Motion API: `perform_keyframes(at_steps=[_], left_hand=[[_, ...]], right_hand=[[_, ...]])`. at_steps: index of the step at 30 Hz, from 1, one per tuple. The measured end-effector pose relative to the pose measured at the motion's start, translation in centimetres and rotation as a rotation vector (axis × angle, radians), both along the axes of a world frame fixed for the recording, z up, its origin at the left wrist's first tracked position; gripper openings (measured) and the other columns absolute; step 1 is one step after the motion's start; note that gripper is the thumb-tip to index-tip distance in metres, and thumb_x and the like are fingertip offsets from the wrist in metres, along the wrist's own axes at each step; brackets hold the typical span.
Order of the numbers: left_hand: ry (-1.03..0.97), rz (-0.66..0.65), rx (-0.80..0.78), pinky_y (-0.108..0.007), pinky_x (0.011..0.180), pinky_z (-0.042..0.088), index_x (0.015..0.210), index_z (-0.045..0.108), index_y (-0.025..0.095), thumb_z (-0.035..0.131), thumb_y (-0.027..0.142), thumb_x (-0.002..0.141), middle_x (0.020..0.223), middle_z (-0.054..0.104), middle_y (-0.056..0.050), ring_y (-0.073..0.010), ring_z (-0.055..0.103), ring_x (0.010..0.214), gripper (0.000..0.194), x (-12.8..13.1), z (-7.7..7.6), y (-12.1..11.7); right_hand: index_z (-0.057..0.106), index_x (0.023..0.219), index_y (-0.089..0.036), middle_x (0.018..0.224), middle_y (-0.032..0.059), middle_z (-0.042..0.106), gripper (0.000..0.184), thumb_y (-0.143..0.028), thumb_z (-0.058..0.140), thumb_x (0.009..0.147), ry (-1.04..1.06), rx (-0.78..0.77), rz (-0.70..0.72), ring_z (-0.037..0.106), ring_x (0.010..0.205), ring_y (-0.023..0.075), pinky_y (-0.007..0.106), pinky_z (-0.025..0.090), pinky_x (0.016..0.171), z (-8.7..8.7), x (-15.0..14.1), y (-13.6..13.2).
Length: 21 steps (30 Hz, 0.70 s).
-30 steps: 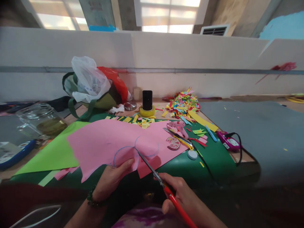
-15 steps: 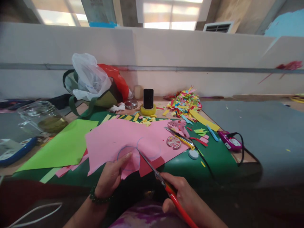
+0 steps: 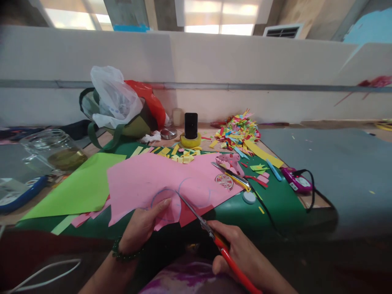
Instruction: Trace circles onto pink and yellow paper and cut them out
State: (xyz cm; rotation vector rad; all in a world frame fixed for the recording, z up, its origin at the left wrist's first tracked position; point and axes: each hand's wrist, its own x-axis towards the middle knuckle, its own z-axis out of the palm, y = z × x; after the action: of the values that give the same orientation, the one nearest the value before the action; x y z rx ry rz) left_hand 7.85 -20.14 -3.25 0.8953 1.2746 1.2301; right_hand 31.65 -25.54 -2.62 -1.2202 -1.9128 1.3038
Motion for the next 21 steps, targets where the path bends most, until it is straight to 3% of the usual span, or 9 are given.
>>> perform_keyframes(at_steps=[5,9,13,17,21], left_hand=[[0.135,-0.088,-0.078,-0.03,0.069,0.052,0.068,0.076,0.018,0.082,0.041,0.057,0.068,0.071,-0.004,-0.0245,0.065,0.076,0.026,-0.5,-0.1,0.0],[0.23,-0.178,-0.145,-0.028,0.053,0.042,0.05,0.065,0.018,0.075,0.053,0.058,0.046,0.051,0.002,-0.0159,0.048,0.053,0.038,-0.6,0.8,-0.2],[0.376,-0.249,-0.159,-0.027,0.049,0.033,0.043,0.053,0.02,0.068,0.062,0.06,0.041,0.034,0.006,-0.0121,0.036,0.048,0.048,-0.7,1.7,-0.4],[0.469,-0.269,-0.209,-0.029,0.051,0.034,0.044,0.052,0.02,0.065,0.07,0.057,0.047,0.042,0.003,-0.0143,0.041,0.052,0.053,-1.1,1.7,-0.4],[0.488,-0.235,-0.238,-0.032,0.064,0.043,0.058,0.066,0.018,0.069,0.07,0.052,0.061,0.06,-0.002,-0.0211,0.054,0.068,0.052,-1.3,2.0,-0.4]], right_hand=[[0.068,0.11,-0.017,0.073,-0.0023,0.051,0.093,-0.091,0.048,0.056,0.047,-0.029,0.019,0.035,0.062,0.0124,0.022,0.035,0.056,-1.6,0.4,0.1],[0.068,0.113,-0.017,0.071,-0.0025,0.051,0.095,-0.091,0.046,0.057,0.004,-0.009,0.025,0.035,0.061,0.0122,0.022,0.034,0.054,-2.3,1.1,0.1],[0.069,0.111,-0.016,0.079,0.0015,0.059,0.097,-0.092,0.042,0.058,-0.029,0.017,0.024,0.046,0.067,0.0164,0.024,0.041,0.059,-1.7,1.4,-0.1],[0.068,0.113,-0.014,0.088,0.0066,0.066,0.102,-0.094,0.042,0.055,-0.055,0.046,0.028,0.056,0.077,0.0238,0.029,0.049,0.07,-0.7,1.3,-0.1],[0.067,0.116,-0.015,0.093,0.0061,0.067,0.099,-0.092,0.044,0.058,-0.032,0.032,0.063,0.057,0.079,0.0241,0.029,0.049,0.072,-0.3,1.2,0.1]])
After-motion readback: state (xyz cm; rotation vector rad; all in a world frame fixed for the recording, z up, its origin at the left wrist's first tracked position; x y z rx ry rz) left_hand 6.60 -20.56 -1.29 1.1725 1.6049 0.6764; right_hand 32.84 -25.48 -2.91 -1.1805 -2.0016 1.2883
